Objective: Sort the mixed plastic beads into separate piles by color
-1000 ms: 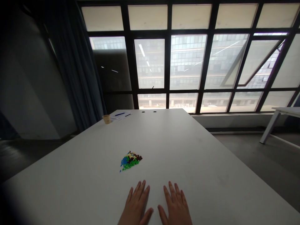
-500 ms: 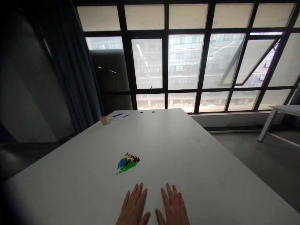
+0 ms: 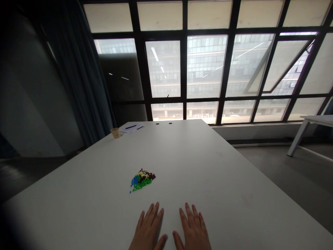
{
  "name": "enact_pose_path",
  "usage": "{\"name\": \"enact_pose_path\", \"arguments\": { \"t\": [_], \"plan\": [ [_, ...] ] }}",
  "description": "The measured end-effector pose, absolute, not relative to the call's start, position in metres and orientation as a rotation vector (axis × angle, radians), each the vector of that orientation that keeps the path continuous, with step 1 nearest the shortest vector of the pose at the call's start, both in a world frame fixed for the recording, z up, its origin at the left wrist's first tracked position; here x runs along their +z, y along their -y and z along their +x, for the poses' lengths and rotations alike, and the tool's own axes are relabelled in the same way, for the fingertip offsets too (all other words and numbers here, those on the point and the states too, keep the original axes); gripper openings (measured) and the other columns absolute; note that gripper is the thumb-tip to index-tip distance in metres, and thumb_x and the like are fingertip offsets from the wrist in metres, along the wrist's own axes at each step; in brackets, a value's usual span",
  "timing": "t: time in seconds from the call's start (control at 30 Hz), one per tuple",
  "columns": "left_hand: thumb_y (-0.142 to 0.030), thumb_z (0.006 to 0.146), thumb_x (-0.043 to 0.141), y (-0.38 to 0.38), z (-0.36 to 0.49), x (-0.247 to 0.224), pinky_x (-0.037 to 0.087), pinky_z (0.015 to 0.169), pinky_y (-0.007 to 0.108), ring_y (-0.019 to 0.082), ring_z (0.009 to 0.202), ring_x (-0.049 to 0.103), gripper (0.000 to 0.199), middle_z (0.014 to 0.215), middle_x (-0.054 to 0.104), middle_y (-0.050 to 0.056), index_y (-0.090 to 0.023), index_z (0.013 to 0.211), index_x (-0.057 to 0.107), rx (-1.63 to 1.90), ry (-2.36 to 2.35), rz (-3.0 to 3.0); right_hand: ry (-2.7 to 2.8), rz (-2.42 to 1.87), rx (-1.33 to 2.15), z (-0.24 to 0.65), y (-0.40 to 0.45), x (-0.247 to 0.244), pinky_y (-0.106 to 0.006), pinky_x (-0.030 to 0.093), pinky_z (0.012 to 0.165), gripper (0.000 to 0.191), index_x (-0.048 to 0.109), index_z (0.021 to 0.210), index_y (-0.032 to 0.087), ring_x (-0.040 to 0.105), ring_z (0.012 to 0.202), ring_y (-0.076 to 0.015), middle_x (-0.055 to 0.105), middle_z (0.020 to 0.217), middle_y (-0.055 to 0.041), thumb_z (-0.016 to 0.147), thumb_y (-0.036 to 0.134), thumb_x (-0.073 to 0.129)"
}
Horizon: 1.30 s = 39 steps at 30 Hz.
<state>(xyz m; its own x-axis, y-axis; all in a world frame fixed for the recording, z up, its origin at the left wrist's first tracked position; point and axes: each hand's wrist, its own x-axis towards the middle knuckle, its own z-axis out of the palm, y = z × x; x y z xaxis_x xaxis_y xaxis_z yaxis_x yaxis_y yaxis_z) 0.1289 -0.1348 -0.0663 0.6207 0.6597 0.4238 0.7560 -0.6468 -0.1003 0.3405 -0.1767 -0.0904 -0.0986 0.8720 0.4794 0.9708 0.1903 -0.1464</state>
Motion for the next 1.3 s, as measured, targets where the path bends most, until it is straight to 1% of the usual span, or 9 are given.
{"name": "enact_pose_path", "arguments": {
  "t": [0.27,0.47,0.53,0.63,0.83,1.0,1.07,1.2,1.3],
  "plan": [
    [-0.041,0.081,0.042,0.136,0.129,-0.055,0.041,0.088,0.05,0.033,0.116,0.043,0.048,0.129,0.045,0.012,-0.022,0.125,0.044,-0.596,1.194,-2.725,2.009,-1.719,-0.274,0.339,0.178,-0.09,-0.049,0.038,0.089,0.053,0.046,0.125,0.028,0.041,0.117,-0.0321,0.043,0.13,-0.0063,0.079,0.053,0.041],
    [-0.035,0.082,0.042,0.14,0.12,-0.016,0.029,0.101,0.045,0.024,0.122,0.038,0.034,0.12,0.055,0.007,-0.024,0.11,0.056,-0.685,1.464,-3.285,2.049,-1.812,-0.157,0.339,0.179,-0.077,-0.047,0.038,0.09,0.054,0.05,0.122,0.026,0.042,0.117,-0.032,0.045,0.129,-0.007,0.078,0.056,0.04],
    [-0.035,0.08,0.044,0.135,0.113,0.002,0.033,0.099,0.038,0.021,0.116,0.044,0.031,0.117,0.056,0.007,-0.023,0.106,0.058,-0.777,1.672,-3.416,2.07,-1.851,-0.076,0.339,0.178,-0.064,-0.045,0.039,0.09,0.054,0.052,0.12,0.025,0.043,0.115,-0.0316,0.047,0.127,-0.0076,0.076,0.056,0.043],
    [-0.035,0.079,0.045,0.111,0.099,0.03,0.045,0.083,0.032,0.018,0.089,0.059,0.029,0.094,0.065,0.006,-0.017,0.096,0.06,-0.933,1.848,-3.556,2.089,-1.866,0.069,0.335,0.174,-0.036,-0.041,0.039,0.09,0.047,0.055,0.117,0.024,0.047,0.111,-0.0289,0.055,0.119,-0.0088,0.077,0.047,0.047],
    [-0.028,0.073,0.048,0.021,0.072,0.062,0.045,0.074,0.032,0.019,0.078,0.059,0.022,0.082,0.065,0.006,-0.014,0.083,0.061,-1.388,2.01,-2.969,2.255,-1.559,0.484,0.314,0.144,0.026,-0.03,0.043,0.082,0.034,0.058,0.11,0.025,0.055,0.092,-0.0196,0.06,0.101,-0.0062,0.077,0.03,0.048],
    [-0.027,0.073,0.046,-0.024,0.063,0.035,0.044,0.076,0.032,0.019,0.082,0.057,0.021,0.086,0.063,0.008,-0.013,0.081,0.06,-1.688,2.012,-2.59,2.306,-1.356,0.559,0.291,0.088,0.036,-0.028,0.041,0.084,0.032,0.061,0.104,0.025,0.054,0.094,-0.0186,0.059,0.102,-0.0048,0.073,0.022,0.054],
    [-0.029,0.076,0.044,-0.029,0.059,0.02,0.044,0.075,0.034,0.02,0.086,0.056,0.024,0.089,0.062,0.009,-0.013,0.083,0.06,-1.642,1.968,-2.609,2.309,-1.369,0.558,0.282,0.062,0.032,-0.029,0.04,0.085,0.034,0.061,0.104,0.023,0.054,0.094,-0.0191,0.058,0.103,-0.0057,0.07,0.02,0.057],
    [-0.031,0.072,0.053,-0.031,0.046,0.006,0.037,0.089,0.038,0.023,0.098,0.05,0.024,0.095,0.059,0.009,-0.015,0.087,0.063,-1.262,1.737,-2.86,2.308,-1.452,0.559,0.266,0.018,0.023,-0.032,0.039,0.086,0.047,0.058,0.109,0.019,0.051,0.096,-0.0211,0.054,0.107,-0.0088,0.063,0.025,0.065],
    [-0.035,0.062,0.064,-0.029,0.038,0.008,0.033,0.094,0.039,0.024,0.104,0.045,0.04,0.106,0.054,0.008,-0.019,0.099,0.06,-0.96,1.678,-2.963,2.303,-1.502,0.518,0.251,-0.003,0.014,-0.035,0.037,0.086,0.057,0.057,0.11,0.017,0.046,0.099,-0.0247,0.054,0.105,-0.0104,0.057,0.034,0.071]
  ]
}}
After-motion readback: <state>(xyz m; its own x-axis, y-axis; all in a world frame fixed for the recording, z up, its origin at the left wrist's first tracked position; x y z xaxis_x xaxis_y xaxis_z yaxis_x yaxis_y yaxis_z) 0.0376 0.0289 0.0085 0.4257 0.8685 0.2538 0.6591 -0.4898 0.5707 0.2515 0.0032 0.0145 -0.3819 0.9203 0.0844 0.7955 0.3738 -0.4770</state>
